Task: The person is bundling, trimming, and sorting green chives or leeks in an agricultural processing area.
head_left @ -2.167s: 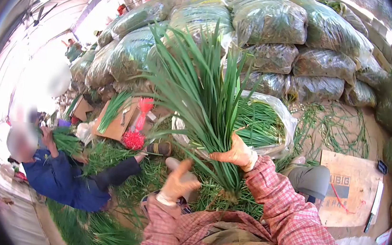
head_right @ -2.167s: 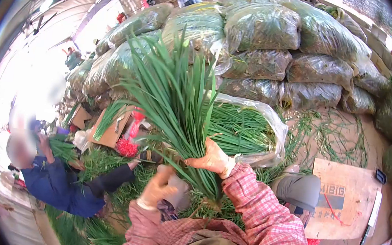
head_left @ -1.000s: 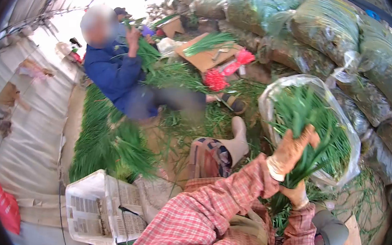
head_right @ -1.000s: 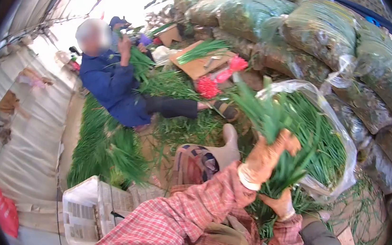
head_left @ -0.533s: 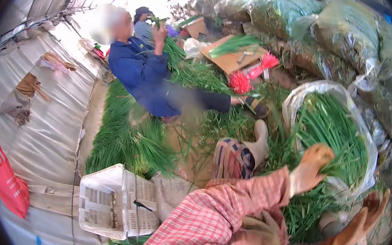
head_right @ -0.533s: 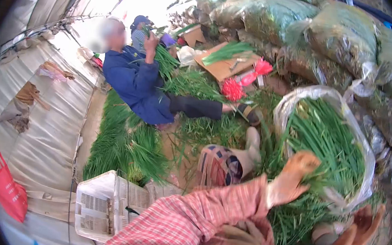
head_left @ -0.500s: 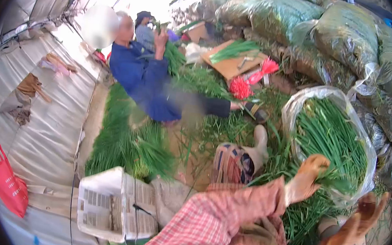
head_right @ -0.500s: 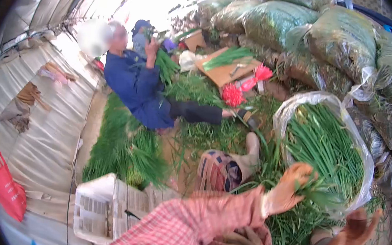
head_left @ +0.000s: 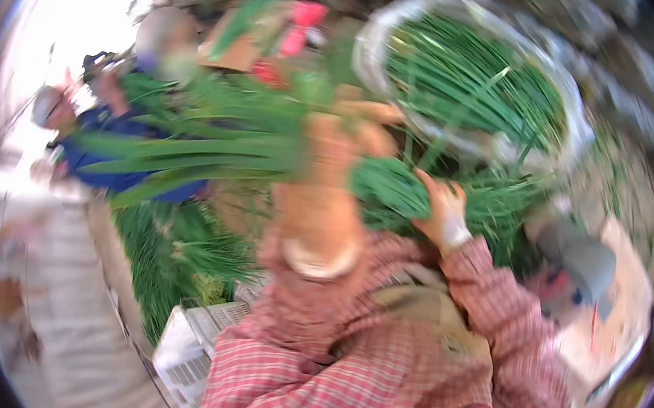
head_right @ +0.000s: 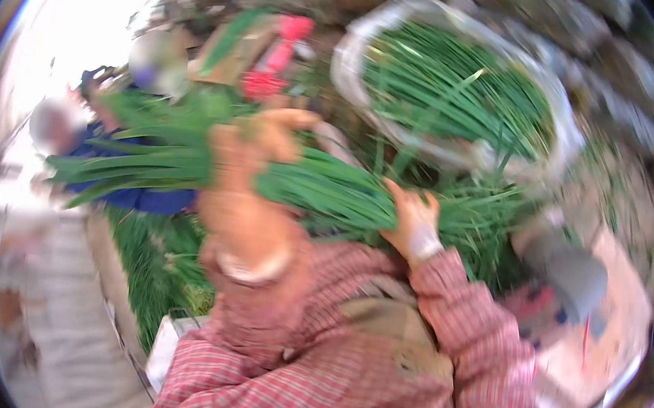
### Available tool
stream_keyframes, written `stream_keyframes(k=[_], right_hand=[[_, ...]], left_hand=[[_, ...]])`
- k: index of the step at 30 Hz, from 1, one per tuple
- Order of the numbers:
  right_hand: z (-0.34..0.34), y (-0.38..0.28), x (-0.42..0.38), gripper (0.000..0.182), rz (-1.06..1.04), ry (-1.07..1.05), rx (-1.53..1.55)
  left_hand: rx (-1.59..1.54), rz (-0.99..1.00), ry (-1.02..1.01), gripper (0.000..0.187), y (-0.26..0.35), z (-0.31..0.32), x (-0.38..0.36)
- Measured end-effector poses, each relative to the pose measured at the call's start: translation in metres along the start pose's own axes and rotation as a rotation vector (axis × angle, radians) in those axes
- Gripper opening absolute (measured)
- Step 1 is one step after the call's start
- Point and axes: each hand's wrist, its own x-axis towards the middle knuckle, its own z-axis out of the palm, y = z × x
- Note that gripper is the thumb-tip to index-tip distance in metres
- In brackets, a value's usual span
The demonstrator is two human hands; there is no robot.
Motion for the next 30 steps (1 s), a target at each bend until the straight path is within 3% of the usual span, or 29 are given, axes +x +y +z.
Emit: stream_keyframes(k=[1,2,5,11,14,15,19,22,23,27,29,30], right_hand=[[0.002,0.001,-0.002,0.089,0.0,0.0,-0.011],[0.005,0.003,-0.006,0.087,-0.017,-0.001,-0.013],[-0.002,0.015,0.003,0.075,0.082,-0.226,0.049],[-0.009,0.015,0.001,0.073,0.217,-0.298,0.063],[-0.012,0.019,-0.006,0.06,0.239,-0.338,0.053],[-0.014,0.023,-0.01,0.054,0.245,-0.355,0.046],[-0.008,0.03,-0.017,0.026,0.273,-0.288,0.068],[0.008,0.043,-0.009,0.024,0.288,-0.23,0.034],[0.01,0.046,-0.008,0.024,0.255,-0.147,0.058],[0.014,0.067,-0.005,0.027,0.315,-0.121,0.054],[0.021,0.094,-0.017,0.027,0.411,-0.132,0.044],[0.032,0.12,-0.038,0.039,0.521,-0.181,0.006]], left_hand=[[-0.054,-0.066,0.057,0.037,-0.001,-0.009,-0.001],[0.184,-0.024,0.172,0.039,0.003,-0.008,0.0],[0.014,0.005,0.061,0.038,-0.002,-0.021,0.019],[-0.171,-0.093,0.108,0.036,0.006,-0.043,0.052],[-0.284,-0.13,0.038,0.035,0.012,-0.063,0.069],[-0.502,-0.145,-0.165,0.035,0.014,-0.079,0.081],[-0.551,-0.259,-0.154,0.034,0.041,-0.066,0.106],[-0.585,-0.323,-0.328,0.035,0.045,-0.063,0.124],[-0.455,-0.25,-0.217,0.035,0.041,-0.056,0.121],[-0.383,-0.231,-0.277,0.032,0.021,-0.052,0.121],[-0.05,-0.1,0.131,0.03,0.033,-0.054,0.129],[0.509,0.206,0.016,0.028,0.051,-0.067,0.14]])
